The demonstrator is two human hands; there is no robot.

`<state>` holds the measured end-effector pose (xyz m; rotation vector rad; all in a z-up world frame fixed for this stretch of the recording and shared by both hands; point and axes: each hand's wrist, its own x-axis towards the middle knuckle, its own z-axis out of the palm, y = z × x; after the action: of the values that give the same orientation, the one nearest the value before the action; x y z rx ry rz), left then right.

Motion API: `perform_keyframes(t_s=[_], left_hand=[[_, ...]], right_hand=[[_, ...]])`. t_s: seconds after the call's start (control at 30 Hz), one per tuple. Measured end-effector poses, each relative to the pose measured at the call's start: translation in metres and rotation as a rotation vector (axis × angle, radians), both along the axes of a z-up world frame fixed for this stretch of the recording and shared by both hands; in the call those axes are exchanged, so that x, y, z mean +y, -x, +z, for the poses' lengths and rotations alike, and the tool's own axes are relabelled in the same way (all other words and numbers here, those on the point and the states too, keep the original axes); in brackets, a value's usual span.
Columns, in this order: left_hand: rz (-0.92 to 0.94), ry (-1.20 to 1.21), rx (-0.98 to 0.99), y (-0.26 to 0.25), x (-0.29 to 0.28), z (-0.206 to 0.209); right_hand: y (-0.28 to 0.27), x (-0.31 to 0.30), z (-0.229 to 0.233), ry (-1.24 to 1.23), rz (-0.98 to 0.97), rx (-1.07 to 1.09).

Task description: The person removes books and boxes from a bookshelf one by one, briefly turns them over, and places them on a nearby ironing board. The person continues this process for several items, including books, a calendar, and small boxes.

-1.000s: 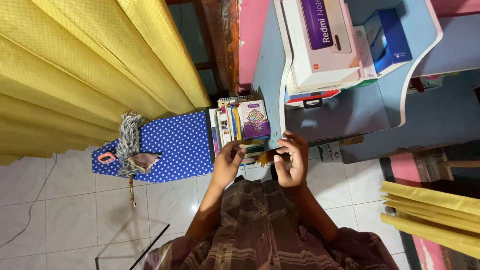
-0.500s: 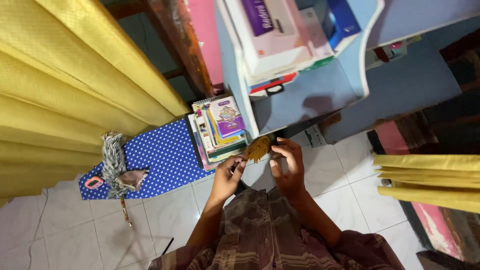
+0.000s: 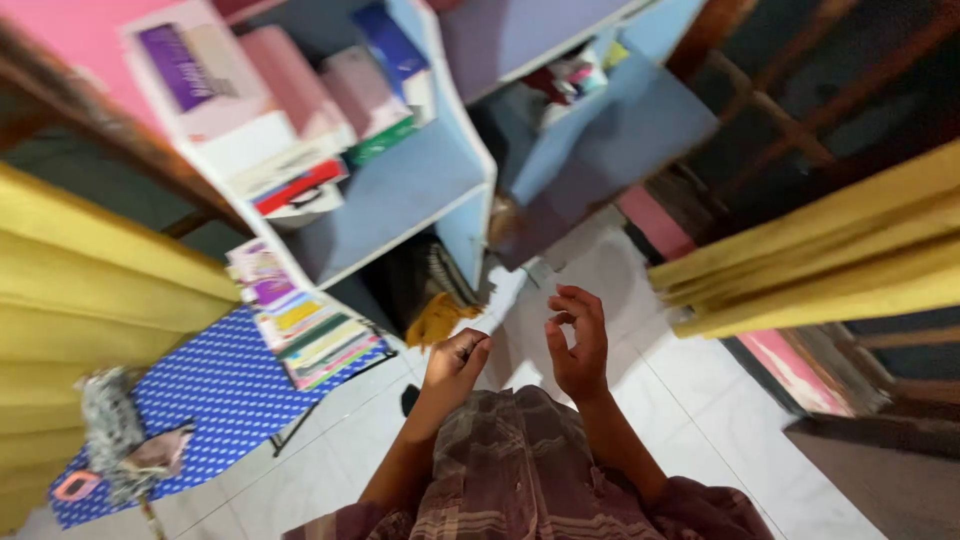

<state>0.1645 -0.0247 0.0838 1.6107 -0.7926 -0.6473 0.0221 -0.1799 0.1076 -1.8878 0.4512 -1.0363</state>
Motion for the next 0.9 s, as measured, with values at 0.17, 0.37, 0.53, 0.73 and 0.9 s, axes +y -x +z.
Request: perform_keyframes(t_s=[0.17, 0.37, 0.53, 0.73, 0.9], left_hand=[[-0.108, 0.007, -0.077, 0.057, -0.052, -0.003], [-0.246, 0.014, -0.104, 0.109, -0.110, -0.004], [-0.317, -0.040, -0.099, 0.120, -0.145, 0.002], [-0.337, -0.066, -0.076, 0.117, -0.191, 0.008], [-0.484, -0.150, -0.108, 0.114, -0.266, -0.007]], right_hand=[[0.076, -0.045, -0.009, 0.014, -0.097, 0.033], [0.141, -0.082, -0.006, -0.069, -0.140, -0.003], [0.164, -0.105, -0.017, -0.155, -0.222, 0.015], [0.183, -0.136, -0.024, -0.238, -0.306, 0.035], [0.196, -0.181, -0.029, -0.309, -0.438, 0.025]])
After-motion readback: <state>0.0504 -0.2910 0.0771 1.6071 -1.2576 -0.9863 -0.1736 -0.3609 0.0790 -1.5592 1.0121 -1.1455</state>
